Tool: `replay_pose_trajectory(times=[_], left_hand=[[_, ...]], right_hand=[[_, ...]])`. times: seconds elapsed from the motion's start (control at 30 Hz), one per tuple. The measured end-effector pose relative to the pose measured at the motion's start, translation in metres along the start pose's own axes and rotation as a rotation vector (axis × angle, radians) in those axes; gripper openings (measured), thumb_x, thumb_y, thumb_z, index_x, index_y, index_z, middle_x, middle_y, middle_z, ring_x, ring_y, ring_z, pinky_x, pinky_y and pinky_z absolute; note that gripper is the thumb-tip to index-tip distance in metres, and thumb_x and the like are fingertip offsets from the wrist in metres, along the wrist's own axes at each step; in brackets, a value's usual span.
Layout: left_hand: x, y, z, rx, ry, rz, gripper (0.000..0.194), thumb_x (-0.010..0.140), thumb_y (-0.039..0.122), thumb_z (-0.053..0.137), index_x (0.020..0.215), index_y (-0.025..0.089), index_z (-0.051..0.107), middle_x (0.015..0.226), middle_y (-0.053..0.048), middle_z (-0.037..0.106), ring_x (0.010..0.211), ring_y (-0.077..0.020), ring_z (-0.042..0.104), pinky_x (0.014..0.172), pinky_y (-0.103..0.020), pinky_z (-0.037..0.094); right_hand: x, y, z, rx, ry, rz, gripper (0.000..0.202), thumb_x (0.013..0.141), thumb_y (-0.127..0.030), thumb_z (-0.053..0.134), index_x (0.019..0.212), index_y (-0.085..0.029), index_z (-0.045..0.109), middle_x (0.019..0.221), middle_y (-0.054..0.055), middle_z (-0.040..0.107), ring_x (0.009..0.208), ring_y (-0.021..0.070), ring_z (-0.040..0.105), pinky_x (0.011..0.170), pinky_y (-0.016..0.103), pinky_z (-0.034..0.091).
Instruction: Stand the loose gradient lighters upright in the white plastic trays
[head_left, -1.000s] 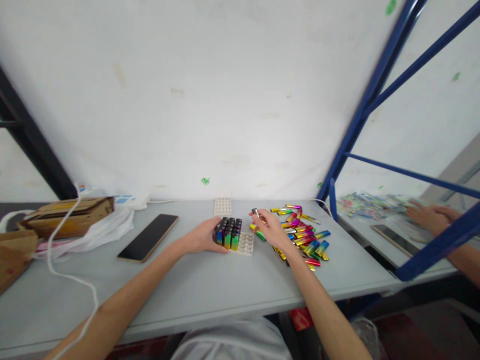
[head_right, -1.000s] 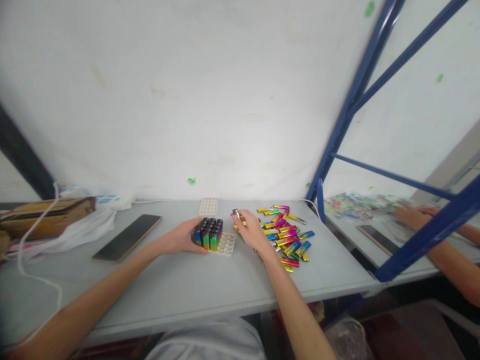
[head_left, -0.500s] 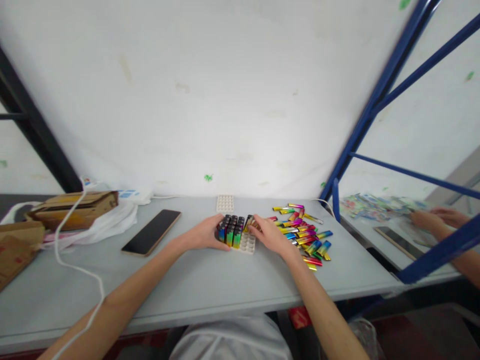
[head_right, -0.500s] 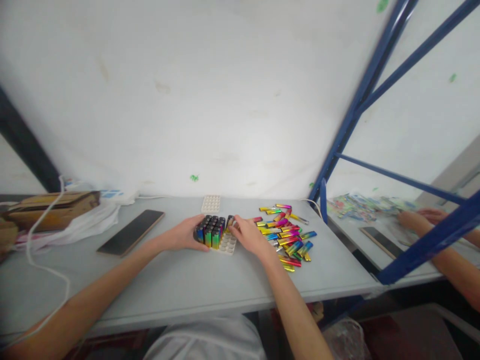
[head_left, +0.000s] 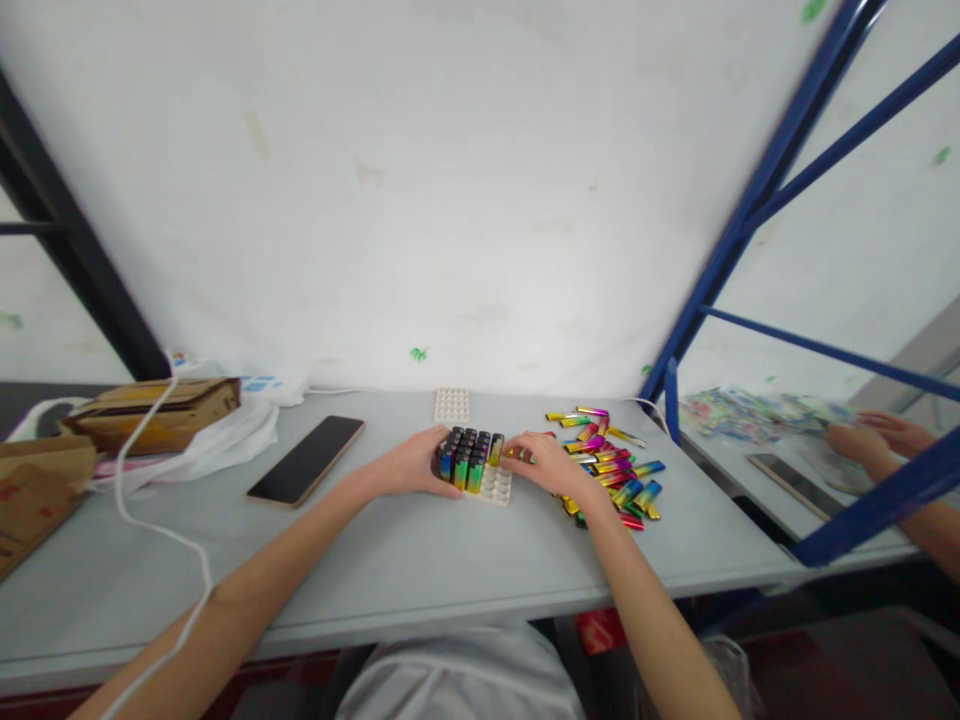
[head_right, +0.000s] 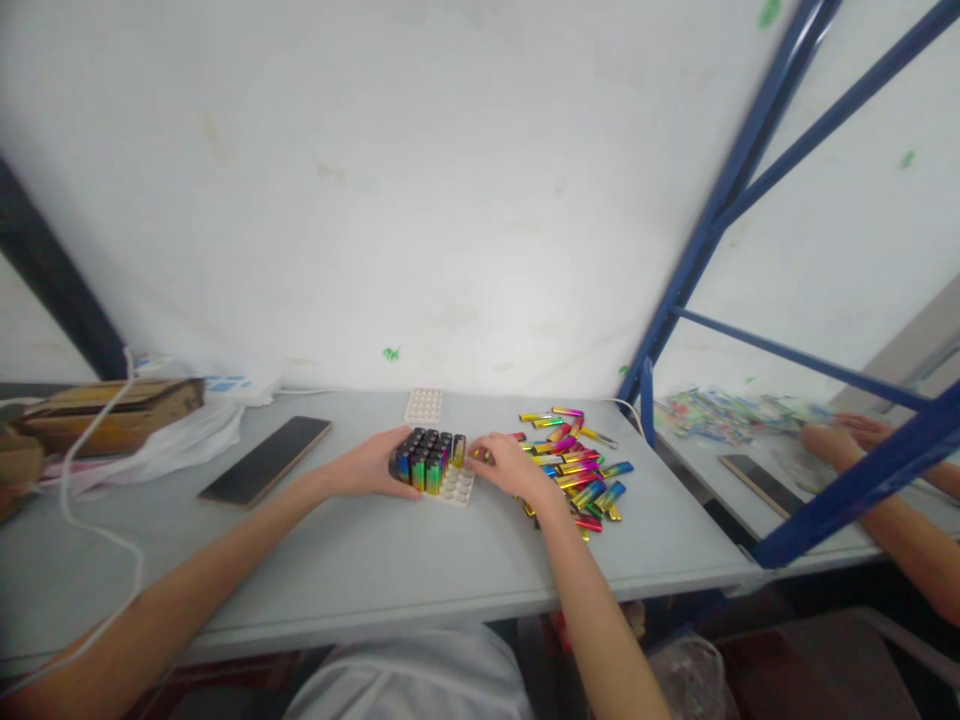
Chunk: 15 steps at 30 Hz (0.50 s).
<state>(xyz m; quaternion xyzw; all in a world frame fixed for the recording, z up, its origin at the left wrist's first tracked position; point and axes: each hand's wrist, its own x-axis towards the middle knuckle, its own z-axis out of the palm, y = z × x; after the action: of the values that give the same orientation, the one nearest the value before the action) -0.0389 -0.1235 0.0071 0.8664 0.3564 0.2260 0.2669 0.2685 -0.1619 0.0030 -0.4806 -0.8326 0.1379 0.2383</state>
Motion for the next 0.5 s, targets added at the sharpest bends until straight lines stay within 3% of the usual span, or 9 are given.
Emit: replay_pose_trajectory(times=[0.2,0.37,0.5], left_hand=[[0.000,0.002,0.000,-0.011,0.000,0.020,0.076,0.065,0.058,0.097,0.125,0.021,0.070,0.126,-0.008,0.077,0.117,-0.0367,0.071,0.104,-0.044,0.056],[0.000,0.003,0.000,0.015,0.009,0.012,0.075,0.064,0.061,0.097,0.122,0.021,0.071,0.122,-0.008,0.078,0.112,-0.0365,0.071,0.102,-0.045,0.057],[-0.001,0.005,-0.001,-0.008,0.003,0.017,0.078,0.065,0.057,0.098,0.127,0.020,0.070,0.128,-0.010,0.077,0.117,-0.0372,0.071,0.107,-0.046,0.056]], right_hand=[[-0.008,0.026,-0.010,0.040,0.144,0.048,0.028,0.092,-0.047,0.085,0.098,-0.021,0.081,0.101,0.009,0.079,0.096,0.0263,0.071,0.090,0.037,0.054],[-0.005,0.030,0.002,-0.076,0.055,0.106,0.010,0.091,-0.026,0.084,0.095,-0.020,0.078,0.092,0.006,0.075,0.086,0.0235,0.067,0.086,0.034,0.052],[-0.001,0.027,0.002,-0.096,0.186,0.093,0.012,0.093,-0.015,0.077,0.104,-0.019,0.076,0.105,0.009,0.073,0.099,0.0238,0.067,0.094,0.036,0.052]])
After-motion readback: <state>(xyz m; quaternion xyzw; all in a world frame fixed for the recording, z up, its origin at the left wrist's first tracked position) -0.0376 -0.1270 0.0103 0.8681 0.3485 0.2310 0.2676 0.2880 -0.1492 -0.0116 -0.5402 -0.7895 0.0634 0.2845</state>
